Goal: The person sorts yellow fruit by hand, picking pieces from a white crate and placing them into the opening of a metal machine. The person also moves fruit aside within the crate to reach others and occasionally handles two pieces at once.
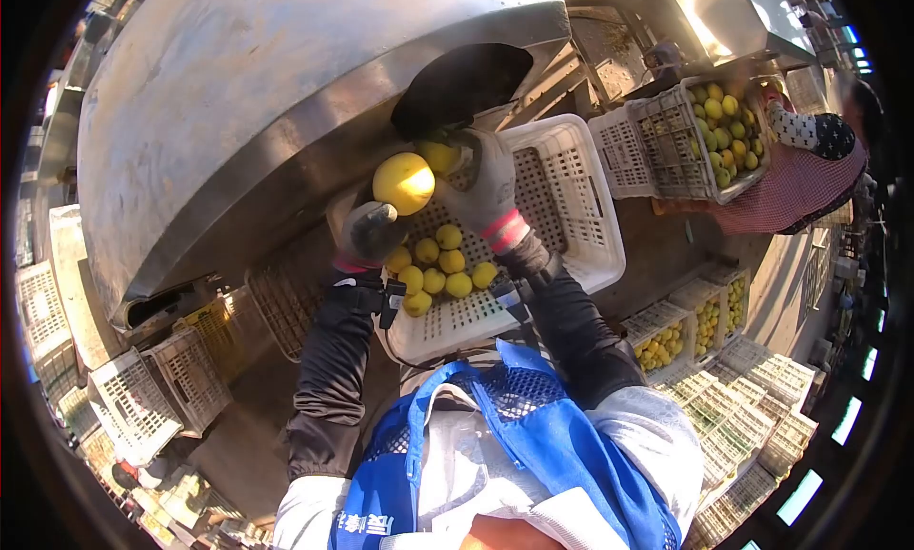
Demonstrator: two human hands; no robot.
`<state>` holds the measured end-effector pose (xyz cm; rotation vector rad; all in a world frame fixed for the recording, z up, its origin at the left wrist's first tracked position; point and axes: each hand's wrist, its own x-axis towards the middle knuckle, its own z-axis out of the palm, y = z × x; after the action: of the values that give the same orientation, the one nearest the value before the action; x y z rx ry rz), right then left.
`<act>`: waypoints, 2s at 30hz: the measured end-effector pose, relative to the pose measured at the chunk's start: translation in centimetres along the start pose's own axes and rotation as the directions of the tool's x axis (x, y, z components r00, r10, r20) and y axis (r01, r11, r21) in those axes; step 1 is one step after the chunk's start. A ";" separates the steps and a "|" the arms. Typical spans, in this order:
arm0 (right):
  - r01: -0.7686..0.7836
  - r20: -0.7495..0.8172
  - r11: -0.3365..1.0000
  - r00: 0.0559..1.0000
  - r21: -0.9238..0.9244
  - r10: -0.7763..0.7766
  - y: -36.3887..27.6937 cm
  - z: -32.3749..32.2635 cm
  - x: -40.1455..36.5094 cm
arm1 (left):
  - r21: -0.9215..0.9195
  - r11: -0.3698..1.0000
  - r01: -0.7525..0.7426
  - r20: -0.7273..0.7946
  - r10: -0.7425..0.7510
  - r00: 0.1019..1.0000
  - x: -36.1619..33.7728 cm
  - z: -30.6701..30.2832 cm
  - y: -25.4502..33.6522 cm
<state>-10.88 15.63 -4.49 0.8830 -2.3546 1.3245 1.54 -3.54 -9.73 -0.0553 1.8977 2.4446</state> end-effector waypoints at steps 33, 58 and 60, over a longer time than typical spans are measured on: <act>-0.038 -0.205 0.999 0.978 -0.021 0.033 4.7 2.4 -1.2 | 0.838 0.387 0.384 -0.265 -0.325 0.908 -1.9 3.3 -12.2; -0.030 0.069 0.991 0.997 -0.128 0.039 1.4 -1.5 -2.4 | 0.770 0.302 0.562 -0.312 -0.590 0.745 -1.9 2.7 -22.5; 0.006 -0.069 0.978 0.997 -0.210 -0.021 0.9 -0.4 -0.9 | 0.480 0.521 0.706 -0.311 -0.651 0.692 -1.7 2.3 -19.2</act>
<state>-10.79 16.64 -5.37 0.7740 -2.3740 1.0588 4.40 3.46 -27.63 -0.7518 2.0176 1.3141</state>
